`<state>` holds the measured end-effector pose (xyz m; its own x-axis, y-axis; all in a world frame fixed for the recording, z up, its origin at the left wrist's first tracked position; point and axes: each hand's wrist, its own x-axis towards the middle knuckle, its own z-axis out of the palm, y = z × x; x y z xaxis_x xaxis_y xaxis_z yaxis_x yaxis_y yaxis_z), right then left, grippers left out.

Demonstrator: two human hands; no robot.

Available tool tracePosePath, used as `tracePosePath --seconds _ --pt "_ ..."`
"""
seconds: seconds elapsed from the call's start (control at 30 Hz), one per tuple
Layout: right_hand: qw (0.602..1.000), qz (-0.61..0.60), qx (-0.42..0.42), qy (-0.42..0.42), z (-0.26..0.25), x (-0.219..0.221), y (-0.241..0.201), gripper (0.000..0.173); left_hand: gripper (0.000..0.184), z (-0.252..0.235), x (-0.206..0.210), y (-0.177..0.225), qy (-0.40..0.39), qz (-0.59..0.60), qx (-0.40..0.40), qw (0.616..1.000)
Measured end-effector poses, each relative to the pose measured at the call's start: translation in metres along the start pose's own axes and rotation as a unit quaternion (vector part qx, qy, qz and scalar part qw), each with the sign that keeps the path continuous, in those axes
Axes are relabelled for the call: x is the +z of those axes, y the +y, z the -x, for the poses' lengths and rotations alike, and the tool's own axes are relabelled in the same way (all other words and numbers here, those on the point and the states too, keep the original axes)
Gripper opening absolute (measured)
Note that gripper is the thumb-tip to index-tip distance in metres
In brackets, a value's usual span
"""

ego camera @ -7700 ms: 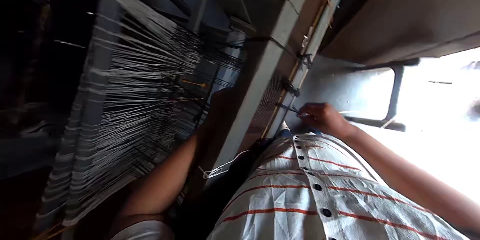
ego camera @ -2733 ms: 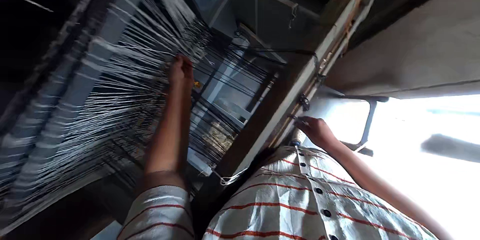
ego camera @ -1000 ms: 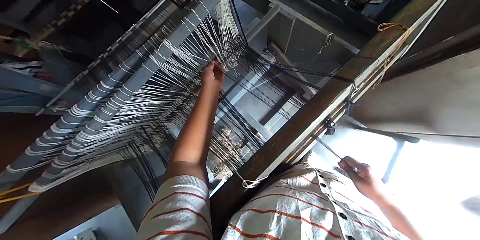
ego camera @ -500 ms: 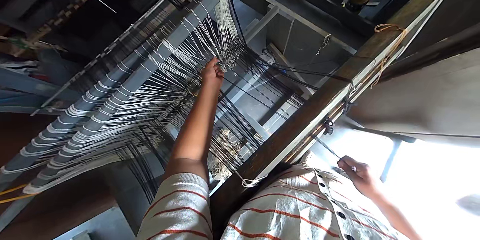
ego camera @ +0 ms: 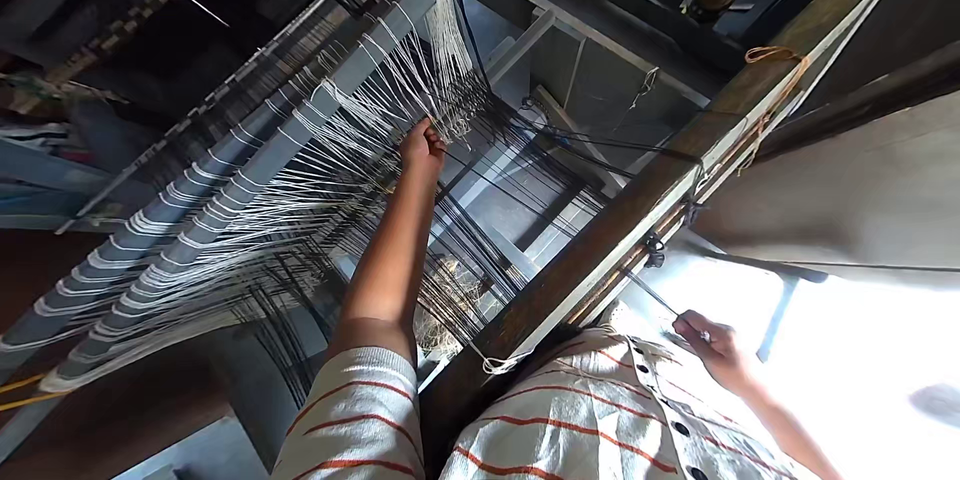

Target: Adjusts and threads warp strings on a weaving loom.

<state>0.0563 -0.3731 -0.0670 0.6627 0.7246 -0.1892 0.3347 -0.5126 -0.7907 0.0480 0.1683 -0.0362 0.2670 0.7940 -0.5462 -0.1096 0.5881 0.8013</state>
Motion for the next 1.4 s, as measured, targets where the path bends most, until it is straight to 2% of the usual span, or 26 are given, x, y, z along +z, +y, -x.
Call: tracePosePath --seconds 0.13,0.33,0.5,0.67,0.93,1.1,1.4 --pt "1.0 -0.006 -0.002 0.004 0.001 0.002 0.002 0.031 0.01 0.004 -0.001 0.003 0.005 0.038 -0.005 0.999" --pt "1.0 -0.01 0.02 -0.001 0.002 0.0 -0.002 0.03 0.021 0.0 -0.005 0.002 -0.016 0.041 0.008 0.999" --pt "0.999 -0.017 0.027 -0.001 0.002 0.001 -0.001 0.03 0.019 -0.001 -0.005 0.002 -0.008 0.048 0.019 0.999" --pt "0.999 -0.015 0.029 0.004 0.002 0.001 -0.002 0.031 0.024 0.0 -0.007 0.0 -0.003 0.061 0.041 0.997" --pt "1.0 -0.019 0.022 0.007 0.003 0.003 -0.001 0.03 0.001 0.01 -0.001 0.005 0.017 -0.001 0.044 0.999" --pt "0.999 -0.019 0.026 0.004 0.003 0.004 0.0 0.029 0.011 0.008 0.002 0.006 0.012 -0.019 0.037 0.999" --pt "0.999 -0.022 0.028 0.0 0.003 0.003 0.0 0.029 0.006 0.006 0.002 0.004 0.01 -0.03 0.035 0.999"
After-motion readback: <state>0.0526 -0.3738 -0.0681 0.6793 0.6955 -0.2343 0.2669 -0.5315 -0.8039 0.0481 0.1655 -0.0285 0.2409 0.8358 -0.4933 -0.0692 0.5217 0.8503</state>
